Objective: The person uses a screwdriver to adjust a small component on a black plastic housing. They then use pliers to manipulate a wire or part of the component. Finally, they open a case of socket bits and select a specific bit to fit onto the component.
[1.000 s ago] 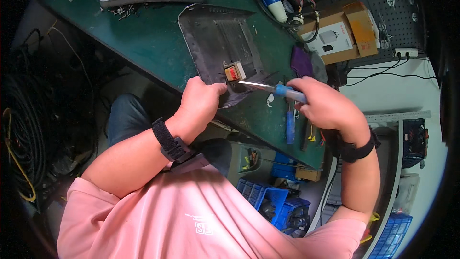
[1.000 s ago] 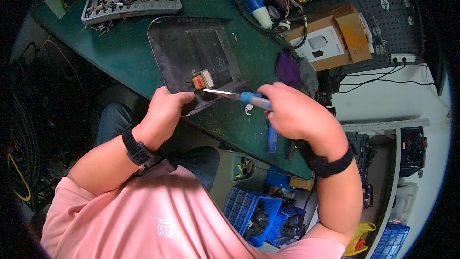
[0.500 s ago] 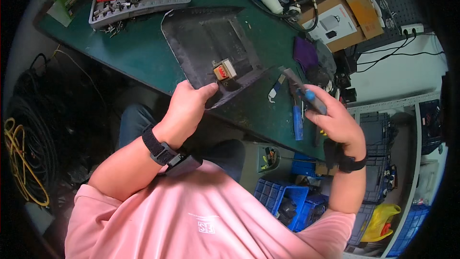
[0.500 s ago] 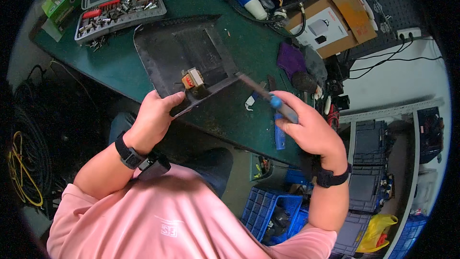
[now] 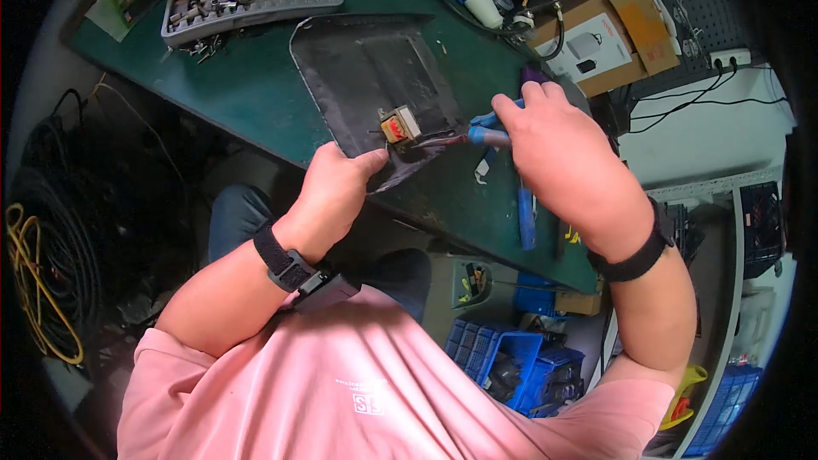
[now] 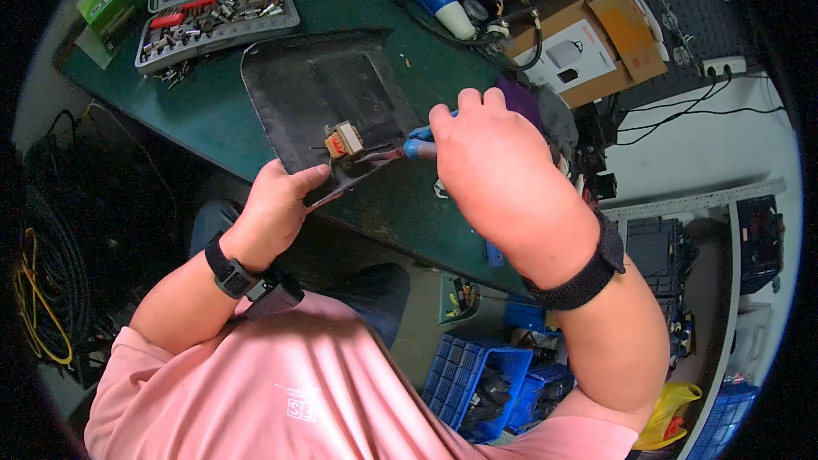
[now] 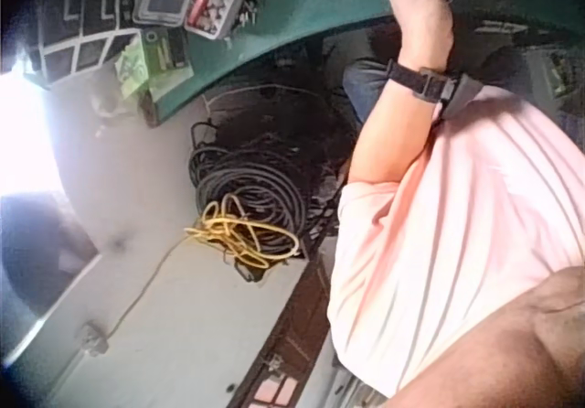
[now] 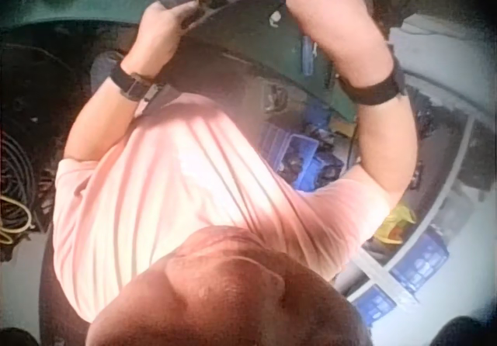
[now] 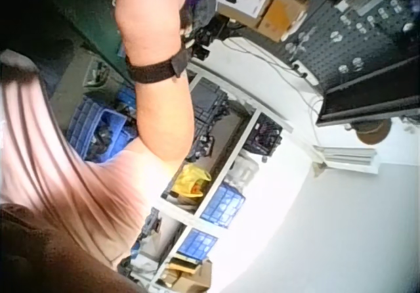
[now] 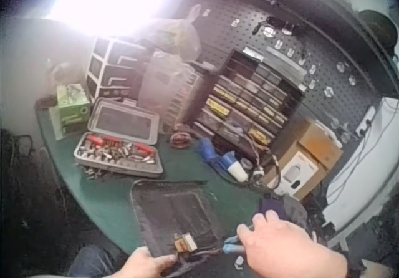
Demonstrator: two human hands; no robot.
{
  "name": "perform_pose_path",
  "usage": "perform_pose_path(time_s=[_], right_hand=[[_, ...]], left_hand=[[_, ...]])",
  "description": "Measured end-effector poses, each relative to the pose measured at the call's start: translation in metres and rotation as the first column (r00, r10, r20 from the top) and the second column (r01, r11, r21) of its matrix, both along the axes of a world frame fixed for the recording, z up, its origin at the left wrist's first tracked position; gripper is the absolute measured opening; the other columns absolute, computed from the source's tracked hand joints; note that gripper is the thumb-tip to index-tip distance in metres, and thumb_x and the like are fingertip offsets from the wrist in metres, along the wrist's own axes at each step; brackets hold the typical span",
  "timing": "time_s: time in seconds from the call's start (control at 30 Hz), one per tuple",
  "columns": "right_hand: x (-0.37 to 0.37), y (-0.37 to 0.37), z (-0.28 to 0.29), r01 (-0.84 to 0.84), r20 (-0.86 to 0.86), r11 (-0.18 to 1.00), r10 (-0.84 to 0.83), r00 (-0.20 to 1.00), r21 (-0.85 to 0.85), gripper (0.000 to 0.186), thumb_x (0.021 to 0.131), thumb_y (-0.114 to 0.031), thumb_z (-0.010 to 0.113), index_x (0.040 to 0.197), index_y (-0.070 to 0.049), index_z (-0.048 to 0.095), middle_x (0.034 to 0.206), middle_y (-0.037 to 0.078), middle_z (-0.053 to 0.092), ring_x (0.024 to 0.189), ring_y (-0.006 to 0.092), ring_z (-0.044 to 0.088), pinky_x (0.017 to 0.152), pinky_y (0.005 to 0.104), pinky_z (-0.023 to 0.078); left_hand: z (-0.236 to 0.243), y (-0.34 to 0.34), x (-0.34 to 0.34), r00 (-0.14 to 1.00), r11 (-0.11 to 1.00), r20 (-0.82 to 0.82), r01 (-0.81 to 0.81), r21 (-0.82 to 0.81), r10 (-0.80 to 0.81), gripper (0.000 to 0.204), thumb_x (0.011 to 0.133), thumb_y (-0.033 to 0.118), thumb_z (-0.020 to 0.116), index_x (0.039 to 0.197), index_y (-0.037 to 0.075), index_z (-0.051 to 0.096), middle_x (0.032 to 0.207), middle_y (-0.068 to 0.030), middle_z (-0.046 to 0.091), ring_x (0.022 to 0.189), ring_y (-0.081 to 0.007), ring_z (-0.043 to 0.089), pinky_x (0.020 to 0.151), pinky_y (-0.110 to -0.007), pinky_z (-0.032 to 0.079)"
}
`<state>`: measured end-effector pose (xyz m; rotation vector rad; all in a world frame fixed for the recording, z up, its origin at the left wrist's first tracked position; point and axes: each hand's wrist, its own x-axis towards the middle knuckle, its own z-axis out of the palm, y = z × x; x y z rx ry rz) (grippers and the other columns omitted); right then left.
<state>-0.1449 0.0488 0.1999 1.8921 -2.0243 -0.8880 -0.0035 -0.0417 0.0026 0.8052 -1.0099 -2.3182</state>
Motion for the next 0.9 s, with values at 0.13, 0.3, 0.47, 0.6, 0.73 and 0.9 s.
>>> perform_pose_path(time_s=[0.13, 0.3, 0.47, 0.6, 0.73, 0.9], right_hand=[[0.007, 0.0, -0.006, 0.02, -0.013, 0.999, -0.021, 1.0, -0.025, 0.035, 0.074, 0.002, 0.062, 0.108, -0.001, 0.054, 0.097, 0.018, 0.054, 0.093, 0.0335, 0.054, 0.077, 0.0394, 0.05], [0.013, 0.001, -0.008, -0.002, -0.031, 1.0, 0.002, 1.0, -0.018, 0.021, 0.078, -0.006, 0.061, 0.099, -0.002, 0.058, 0.092, 0.015, 0.057, 0.089, 0.0293, 0.058, 0.072, 0.0362, 0.054], [0.018, 0.0, -0.009, -0.022, -0.066, 0.999, 0.019, 0.998, -0.038, 0.016, 0.08, -0.011, 0.061, 0.093, -0.002, 0.061, 0.09, 0.013, 0.058, 0.088, 0.0272, 0.06, 0.069, 0.0348, 0.055], [0.02, -0.001, -0.011, -0.029, -0.119, 0.998, 0.023, 0.993, -0.055, 0.015, 0.081, -0.013, 0.06, 0.091, -0.002, 0.061, 0.09, 0.013, 0.058, 0.088, 0.027, 0.06, 0.068, 0.0351, 0.055], [0.023, -0.002, -0.013, -0.028, -0.109, 0.998, 0.021, 0.994, -0.055, 0.014, 0.081, -0.014, 0.06, 0.09, -0.002, 0.062, 0.089, 0.013, 0.058, 0.087, 0.027, 0.06, 0.067, 0.0353, 0.055], [0.026, -0.004, -0.01, 0.083, -0.063, 0.997, -0.083, 0.995, -0.003, 0.017, 0.079, -0.007, 0.063, 0.094, -0.001, 0.057, 0.09, 0.017, 0.056, 0.088, 0.0311, 0.057, 0.07, 0.0382, 0.052]], left_hand=[[0.011, 0.002, 0.001, 0.998, 1.0, 0.061, 0.019, -0.022, -0.018, 0.021, 0.089, 0.003, 0.059, 0.108, -0.005, 0.062, 0.101, -0.0089, 0.068, 0.085, -0.0167, 0.065, 0.078, -0.029, 0.051], [0.0, 0.001, -0.001, 0.998, 0.998, 0.066, 0.025, -0.064, -0.021, 0.022, 0.089, 0.005, 0.06, 0.108, -0.006, 0.063, 0.101, -0.0082, 0.069, 0.085, -0.0159, 0.065, 0.079, -0.029, 0.05], [0.001, 0.002, 0.0, 0.999, 0.995, 0.043, 0.02, -0.095, -0.016, 0.024, 0.089, 0.005, 0.06, 0.109, -0.008, 0.063, 0.103, -0.0087, 0.068, 0.087, -0.016, 0.064, 0.08, -0.029, 0.05], [0.005, 0.003, 0.0, 1.0, 0.997, 0.006, -0.001, -0.074, 0.001, 0.024, 0.089, 0.005, 0.06, 0.109, -0.008, 0.063, 0.103, -0.009, 0.068, 0.087, -0.0154, 0.064, 0.08, -0.029, 0.049], [0.003, 0.003, 0.001, 1.0, 0.995, 0.021, 0.001, -0.1, 0.001, 0.023, 0.089, 0.005, 0.06, 0.108, -0.008, 0.063, 0.102, -0.0088, 0.068, 0.086, -0.0149, 0.064, 0.08, -0.029, 0.049], [0.005, 0.004, -0.002, 1.0, 0.993, 0.029, 0.002, -0.115, 0.002, 0.023, 0.088, 0.005, 0.06, 0.106, -0.008, 0.063, 0.1, -0.0082, 0.069, 0.084, -0.015, 0.064, 0.078, -0.029, 0.049]])
